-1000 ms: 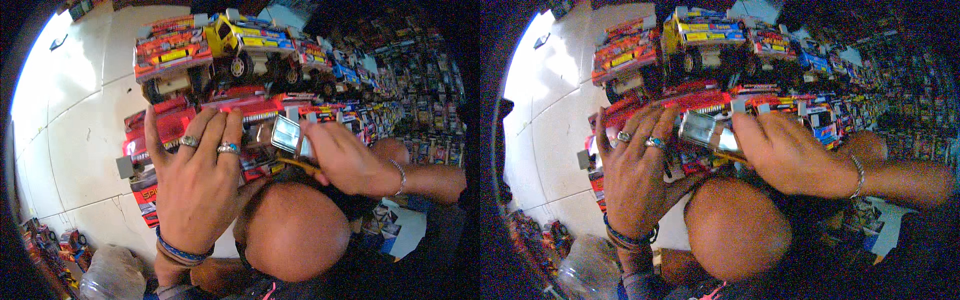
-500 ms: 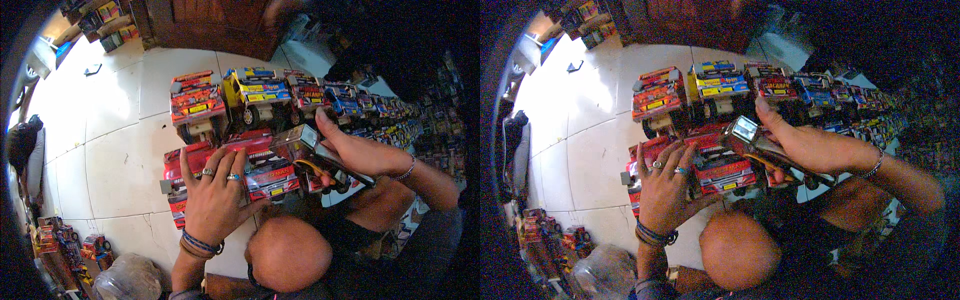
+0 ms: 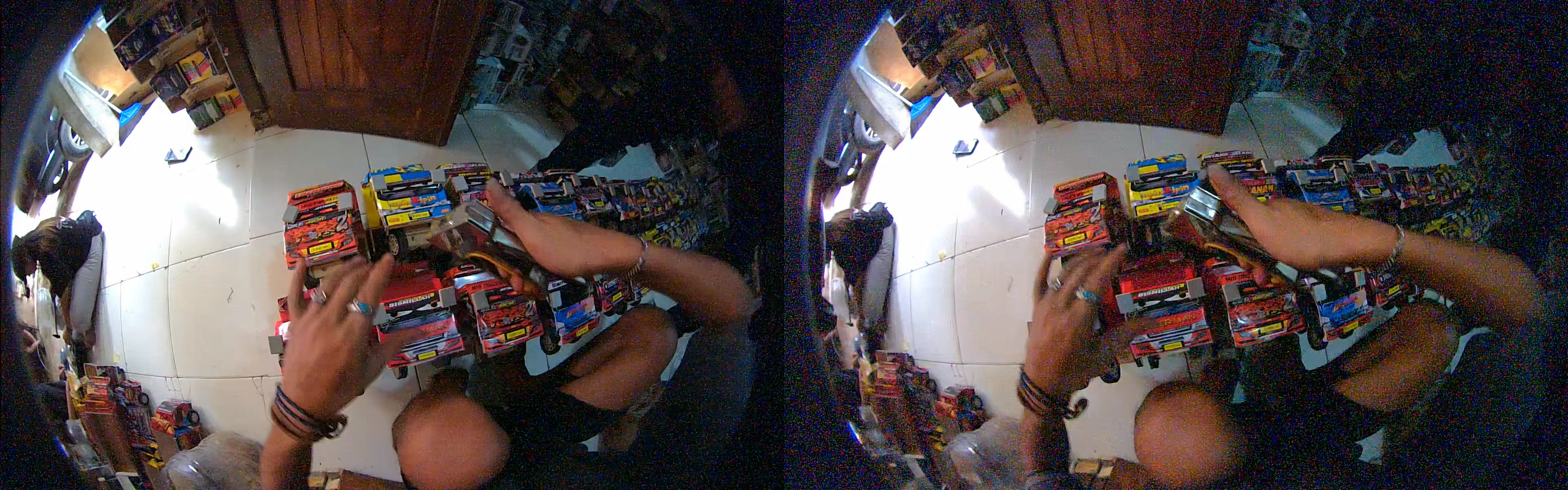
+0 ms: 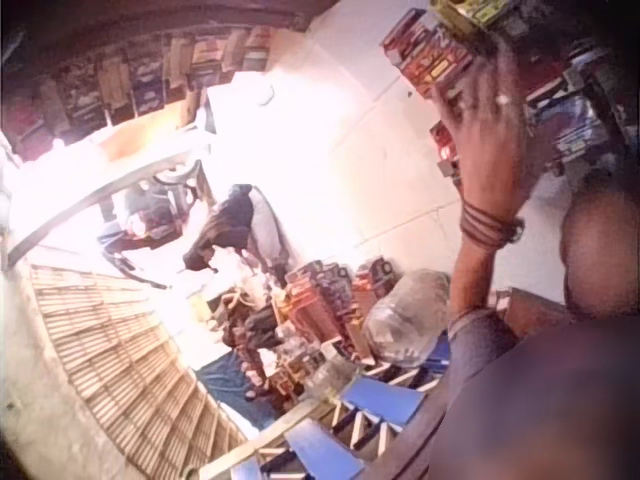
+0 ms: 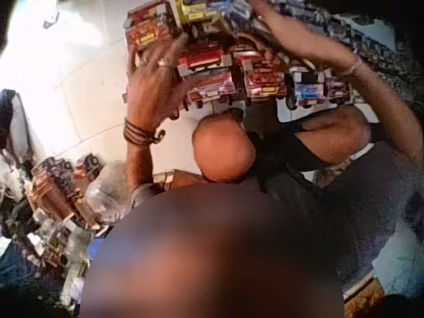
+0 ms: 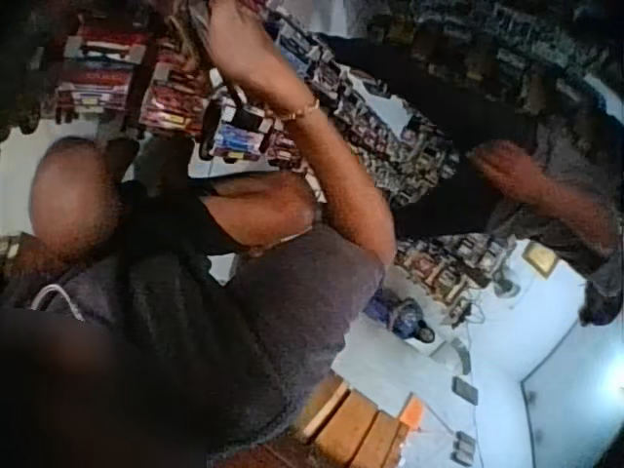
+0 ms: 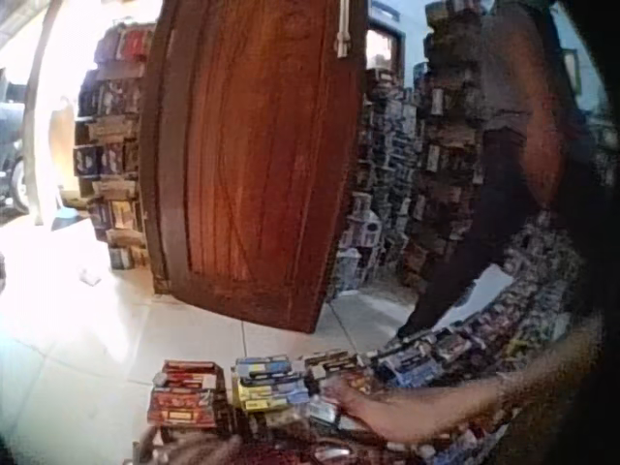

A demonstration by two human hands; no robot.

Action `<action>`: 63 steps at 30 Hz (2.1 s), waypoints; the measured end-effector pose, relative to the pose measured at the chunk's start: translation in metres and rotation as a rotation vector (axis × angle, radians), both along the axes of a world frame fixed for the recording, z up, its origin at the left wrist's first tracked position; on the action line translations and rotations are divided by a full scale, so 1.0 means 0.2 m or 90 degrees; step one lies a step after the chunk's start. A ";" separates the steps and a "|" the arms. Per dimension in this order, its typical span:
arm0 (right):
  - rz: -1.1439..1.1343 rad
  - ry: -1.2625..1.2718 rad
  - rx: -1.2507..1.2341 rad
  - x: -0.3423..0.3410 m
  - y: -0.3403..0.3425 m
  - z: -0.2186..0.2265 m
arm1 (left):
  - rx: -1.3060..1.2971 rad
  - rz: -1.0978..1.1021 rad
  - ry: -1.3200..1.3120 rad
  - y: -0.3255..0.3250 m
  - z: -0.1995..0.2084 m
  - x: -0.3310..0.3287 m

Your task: The person assembles toy trucks by hand, using a hammer to tap parts into place and a handheld device to scan or mark them. They then apply glue to the boxes and place them in a row on the floor.

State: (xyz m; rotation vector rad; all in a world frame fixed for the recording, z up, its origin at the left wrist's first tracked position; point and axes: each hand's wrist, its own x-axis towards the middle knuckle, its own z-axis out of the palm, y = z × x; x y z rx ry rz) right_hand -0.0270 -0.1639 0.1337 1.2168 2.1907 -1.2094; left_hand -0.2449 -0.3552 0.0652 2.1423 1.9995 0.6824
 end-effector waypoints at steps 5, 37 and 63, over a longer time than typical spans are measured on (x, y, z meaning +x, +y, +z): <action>0.031 0.028 0.005 -0.12 0.19 -0.02 | 0.054 -0.051 -0.021 0.38 -0.01 -0.21; -0.009 -0.153 -0.127 -0.54 0.41 -0.14 | 0.090 -0.143 -0.100 0.70 -0.39 -0.37; 0.192 -0.005 0.350 -0.38 0.41 -0.34 | 0.018 -0.131 -0.118 0.72 -0.41 -0.38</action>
